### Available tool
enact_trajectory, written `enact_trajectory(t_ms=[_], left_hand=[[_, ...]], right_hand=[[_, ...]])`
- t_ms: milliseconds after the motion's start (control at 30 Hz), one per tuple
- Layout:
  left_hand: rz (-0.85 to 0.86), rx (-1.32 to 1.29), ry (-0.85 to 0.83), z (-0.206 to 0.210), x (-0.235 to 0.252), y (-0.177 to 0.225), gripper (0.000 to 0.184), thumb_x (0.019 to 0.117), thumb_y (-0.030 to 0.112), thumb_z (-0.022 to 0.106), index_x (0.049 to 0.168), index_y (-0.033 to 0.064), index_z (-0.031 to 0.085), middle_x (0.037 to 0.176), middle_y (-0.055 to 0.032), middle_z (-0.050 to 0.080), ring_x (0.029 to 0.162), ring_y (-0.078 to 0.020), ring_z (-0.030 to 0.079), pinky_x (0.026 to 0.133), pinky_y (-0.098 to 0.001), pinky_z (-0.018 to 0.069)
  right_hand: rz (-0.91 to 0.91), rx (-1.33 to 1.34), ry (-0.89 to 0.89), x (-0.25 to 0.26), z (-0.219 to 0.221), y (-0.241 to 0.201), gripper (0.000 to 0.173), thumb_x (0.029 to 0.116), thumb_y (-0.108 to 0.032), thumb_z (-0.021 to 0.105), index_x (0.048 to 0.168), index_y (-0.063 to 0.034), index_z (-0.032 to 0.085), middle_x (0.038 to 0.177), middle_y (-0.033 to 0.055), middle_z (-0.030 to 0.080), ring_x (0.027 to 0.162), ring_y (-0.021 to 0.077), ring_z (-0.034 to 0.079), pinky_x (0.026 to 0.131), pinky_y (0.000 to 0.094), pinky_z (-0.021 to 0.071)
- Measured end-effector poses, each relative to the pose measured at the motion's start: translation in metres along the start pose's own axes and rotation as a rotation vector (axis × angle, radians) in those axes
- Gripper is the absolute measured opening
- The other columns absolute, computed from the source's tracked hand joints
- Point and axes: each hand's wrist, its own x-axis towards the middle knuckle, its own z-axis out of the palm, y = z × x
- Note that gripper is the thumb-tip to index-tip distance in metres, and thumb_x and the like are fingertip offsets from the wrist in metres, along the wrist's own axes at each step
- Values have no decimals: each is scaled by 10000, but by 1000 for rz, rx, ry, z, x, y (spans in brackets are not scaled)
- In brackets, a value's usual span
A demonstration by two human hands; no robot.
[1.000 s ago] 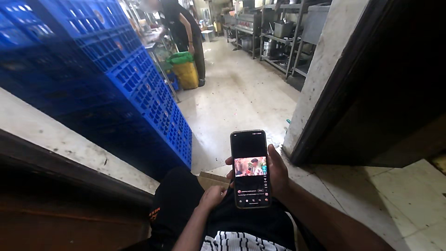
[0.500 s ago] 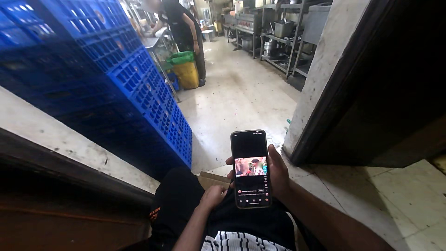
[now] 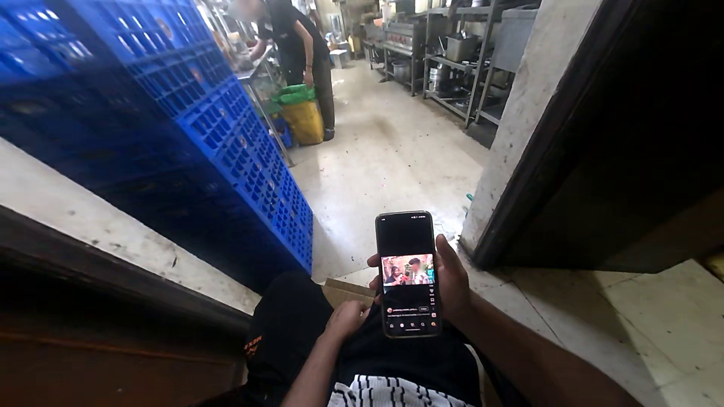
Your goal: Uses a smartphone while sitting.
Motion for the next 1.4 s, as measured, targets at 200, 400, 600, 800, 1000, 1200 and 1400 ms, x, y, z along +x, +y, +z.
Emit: enact_trajectory(t_ms=[200,400,600,800,1000,1200,1400], left_hand=[[-4,67,-28,-4,-3,4,456,1107,386,420,1260,58,698,1281,-189,697,1244,-354,648,1066,-581,487],[5,74,-25,-2,0,1,457,1107,381,417,1237,49,702,1256,-196,704,1228,-358,657,1053,-585,493],[-12,67,-29,-1,2,-1,455,1101,401,426,1246,71,703,1253,-182,708,1227,-351,658,1049,-581,500],[-10,46,-22,-11,-13,12,443,1108,368,436,1255,37,693,1284,-206,690,1252,-365,640,1072,-581,474],[-15,31,-19,-15,-19,17,432,1103,354,458,1289,35,684,1296,-220,683,1264,-376,631,1089,-585,464],[-9,39,-25,-19,-26,22,448,1110,362,442,1275,23,684,1292,-226,681,1263,-376,631,1090,-574,464],[-2,51,-10,1,4,-3,454,1094,407,437,1247,76,707,1254,-184,708,1223,-352,661,1048,-587,502]], right_hand=[[-40,117,-353,6,-62,18,797,914,-767,431,1409,-158,569,1384,238,589,1190,412,632,1012,583,504],[-39,70,-277,5,-36,9,725,864,-767,544,1293,-197,668,1271,154,685,1091,308,705,949,487,573],[-31,102,-288,4,-53,14,782,884,-754,523,1376,-150,590,1329,230,627,1152,399,657,987,571,527],[-31,7,-149,3,-39,11,854,794,-832,564,1285,-137,635,1204,190,695,1041,331,713,905,512,583],[-36,-1,-124,2,-40,11,840,792,-822,579,1284,-143,628,1191,193,699,1031,340,715,896,517,585],[-24,-7,-124,2,-38,11,853,779,-833,583,1267,-136,639,1181,183,705,1018,327,720,889,503,589],[-35,0,-138,2,-39,11,844,802,-825,563,1282,-134,636,1190,196,699,1034,337,714,900,514,584]])
